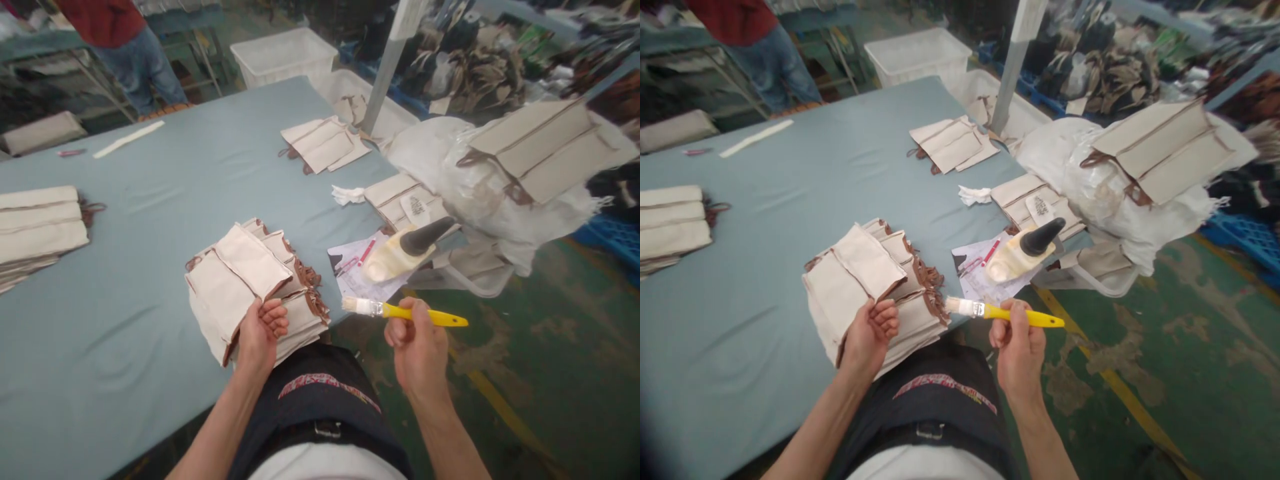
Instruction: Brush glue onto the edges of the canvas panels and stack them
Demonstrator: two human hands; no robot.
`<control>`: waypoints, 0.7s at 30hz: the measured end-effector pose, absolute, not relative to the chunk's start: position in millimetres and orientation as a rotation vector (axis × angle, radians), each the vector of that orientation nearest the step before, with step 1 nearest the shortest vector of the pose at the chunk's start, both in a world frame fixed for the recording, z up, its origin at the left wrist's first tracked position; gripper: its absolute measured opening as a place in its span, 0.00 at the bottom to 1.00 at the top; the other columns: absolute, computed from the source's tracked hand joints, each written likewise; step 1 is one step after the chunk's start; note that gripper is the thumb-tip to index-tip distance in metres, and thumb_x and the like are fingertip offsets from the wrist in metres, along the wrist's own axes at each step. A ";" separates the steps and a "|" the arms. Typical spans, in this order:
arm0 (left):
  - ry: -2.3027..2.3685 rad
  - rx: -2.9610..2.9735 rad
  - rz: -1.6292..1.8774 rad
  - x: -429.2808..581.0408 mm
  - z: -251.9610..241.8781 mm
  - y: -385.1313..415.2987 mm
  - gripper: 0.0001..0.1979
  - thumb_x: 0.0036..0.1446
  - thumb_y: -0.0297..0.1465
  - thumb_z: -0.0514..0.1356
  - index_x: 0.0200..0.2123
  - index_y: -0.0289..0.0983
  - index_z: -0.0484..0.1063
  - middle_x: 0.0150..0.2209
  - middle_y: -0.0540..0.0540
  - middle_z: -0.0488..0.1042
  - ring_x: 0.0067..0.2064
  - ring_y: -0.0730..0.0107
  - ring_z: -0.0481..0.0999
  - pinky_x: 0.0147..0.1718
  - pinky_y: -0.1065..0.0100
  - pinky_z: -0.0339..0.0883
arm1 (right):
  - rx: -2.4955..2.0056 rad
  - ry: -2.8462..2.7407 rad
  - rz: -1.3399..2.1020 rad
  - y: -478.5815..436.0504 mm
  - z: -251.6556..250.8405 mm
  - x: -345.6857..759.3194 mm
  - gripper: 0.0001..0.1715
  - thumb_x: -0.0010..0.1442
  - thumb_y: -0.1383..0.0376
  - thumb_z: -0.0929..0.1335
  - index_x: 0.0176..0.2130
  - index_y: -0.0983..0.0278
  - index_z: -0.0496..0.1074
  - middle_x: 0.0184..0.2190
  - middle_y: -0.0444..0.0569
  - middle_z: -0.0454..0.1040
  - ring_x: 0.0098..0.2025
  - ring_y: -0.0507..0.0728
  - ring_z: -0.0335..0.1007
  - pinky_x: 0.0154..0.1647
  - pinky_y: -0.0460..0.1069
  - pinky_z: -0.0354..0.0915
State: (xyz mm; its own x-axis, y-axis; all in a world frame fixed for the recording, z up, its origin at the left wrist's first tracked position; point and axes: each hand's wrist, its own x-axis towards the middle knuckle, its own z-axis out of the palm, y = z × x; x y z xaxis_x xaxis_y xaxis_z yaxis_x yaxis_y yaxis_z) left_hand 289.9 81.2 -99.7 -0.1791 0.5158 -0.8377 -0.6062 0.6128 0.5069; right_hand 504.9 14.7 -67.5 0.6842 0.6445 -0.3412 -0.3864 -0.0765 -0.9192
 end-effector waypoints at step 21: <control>1.432 -0.498 1.453 280.1 -94.9 23.3 0.23 0.80 0.34 0.50 0.30 0.38 0.74 0.30 0.49 0.82 0.28 0.73 0.83 0.22 0.76 0.73 | -1.178 -0.937 1.310 70.2 -87.9 448.2 0.27 0.69 0.41 0.71 0.35 0.61 0.73 0.16 0.36 0.65 0.17 0.48 0.56 0.19 0.44 0.54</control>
State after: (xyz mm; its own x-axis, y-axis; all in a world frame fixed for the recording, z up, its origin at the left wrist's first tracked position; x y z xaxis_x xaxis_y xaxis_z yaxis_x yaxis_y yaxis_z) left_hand 280.1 23.3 -94.9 -0.4199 0.3541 -0.8356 -0.8408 0.1949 0.5051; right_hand 448.2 70.2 -87.9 0.0805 0.9896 -0.1193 -0.2066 -0.1005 -0.9732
